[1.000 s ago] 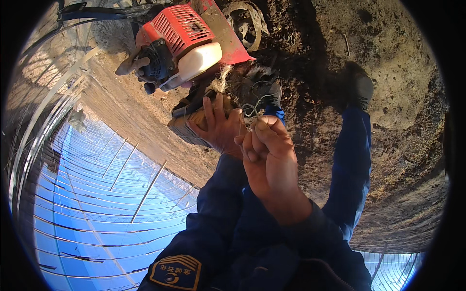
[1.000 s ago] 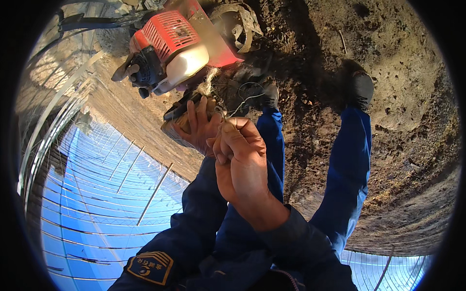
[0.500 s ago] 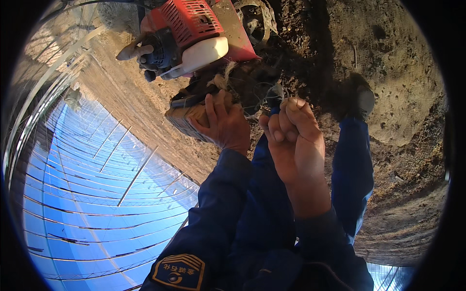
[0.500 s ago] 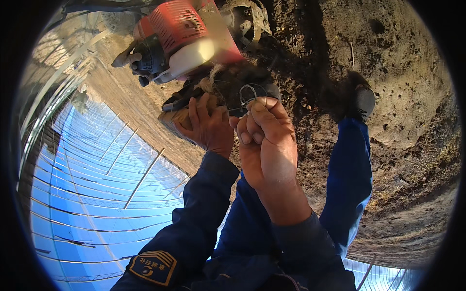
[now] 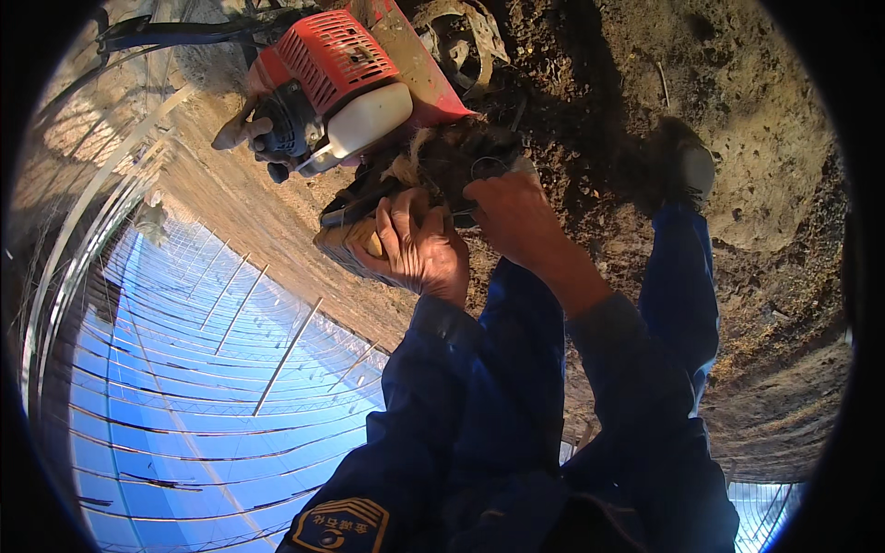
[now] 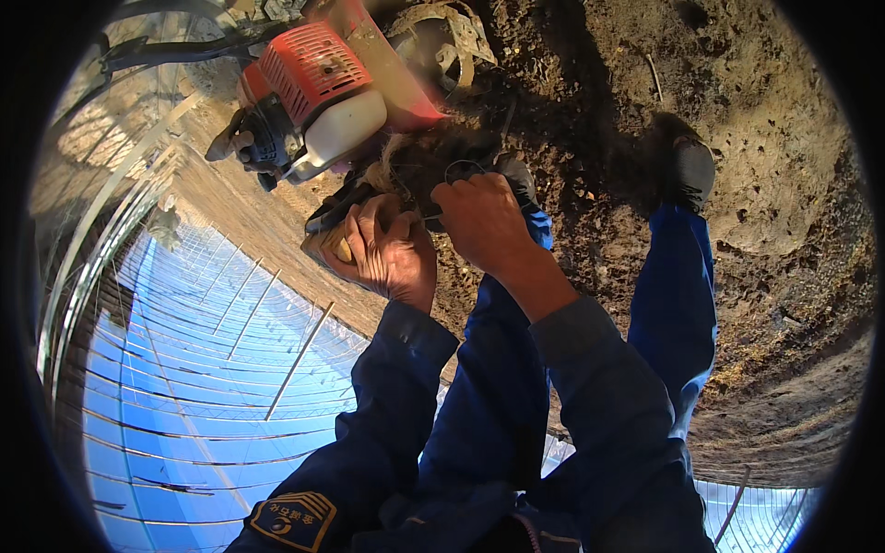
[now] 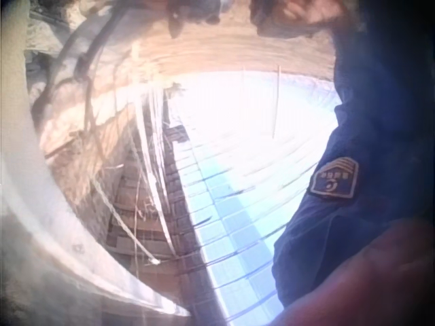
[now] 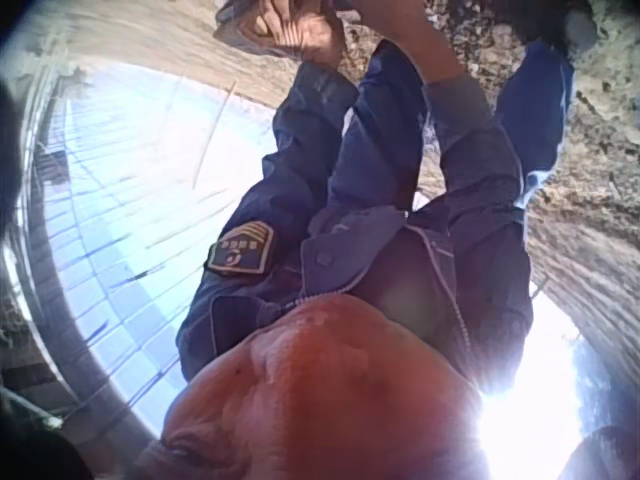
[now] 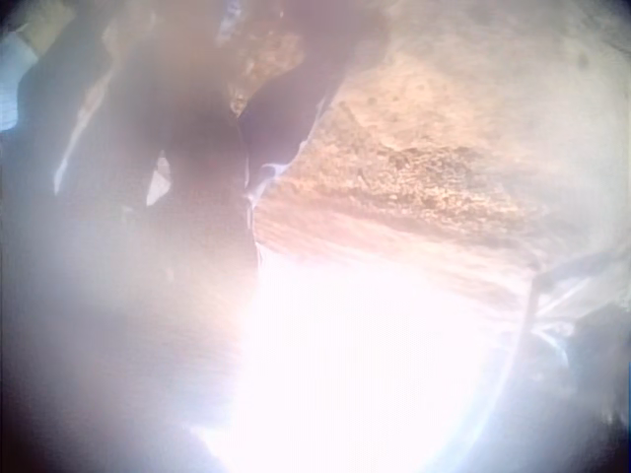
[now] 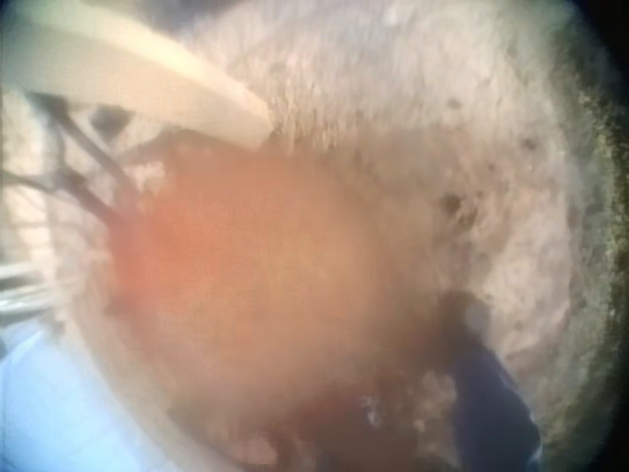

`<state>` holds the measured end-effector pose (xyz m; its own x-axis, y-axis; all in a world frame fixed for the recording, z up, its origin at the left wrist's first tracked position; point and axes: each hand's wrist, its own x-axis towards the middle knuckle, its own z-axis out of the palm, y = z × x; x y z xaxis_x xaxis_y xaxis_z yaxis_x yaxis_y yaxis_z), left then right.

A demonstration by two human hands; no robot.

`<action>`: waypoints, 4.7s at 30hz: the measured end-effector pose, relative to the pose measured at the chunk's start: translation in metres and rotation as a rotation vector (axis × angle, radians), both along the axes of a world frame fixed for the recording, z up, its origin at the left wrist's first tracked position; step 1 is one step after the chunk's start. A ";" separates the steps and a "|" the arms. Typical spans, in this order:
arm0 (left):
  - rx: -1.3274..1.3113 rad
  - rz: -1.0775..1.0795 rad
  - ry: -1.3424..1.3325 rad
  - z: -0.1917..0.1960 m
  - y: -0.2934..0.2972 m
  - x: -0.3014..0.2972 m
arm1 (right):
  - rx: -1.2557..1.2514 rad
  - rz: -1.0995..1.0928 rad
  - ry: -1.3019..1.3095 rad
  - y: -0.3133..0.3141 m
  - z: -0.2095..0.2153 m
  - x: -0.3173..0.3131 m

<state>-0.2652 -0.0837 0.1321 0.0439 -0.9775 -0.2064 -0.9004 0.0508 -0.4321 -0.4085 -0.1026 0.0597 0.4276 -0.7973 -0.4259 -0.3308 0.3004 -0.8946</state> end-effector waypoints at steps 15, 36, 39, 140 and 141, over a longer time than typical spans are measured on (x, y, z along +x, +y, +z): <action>-0.033 -0.043 0.030 0.002 -0.002 -0.003 | 0.343 -0.502 -0.227 -0.001 -0.039 0.053; -0.019 0.042 0.076 0.001 0.001 0.001 | 0.277 -0.021 -0.126 -0.024 -0.034 0.061; -0.053 0.106 0.152 0.000 0.001 0.001 | 0.357 0.016 -0.131 -0.025 -0.031 0.058; -0.147 -0.034 0.179 -0.007 -0.006 -0.003 | 0.620 -0.298 -0.527 0.005 -0.044 0.075; -0.156 -0.002 0.221 -0.008 -0.005 -0.002 | 0.610 -0.221 -0.487 0.005 -0.045 0.075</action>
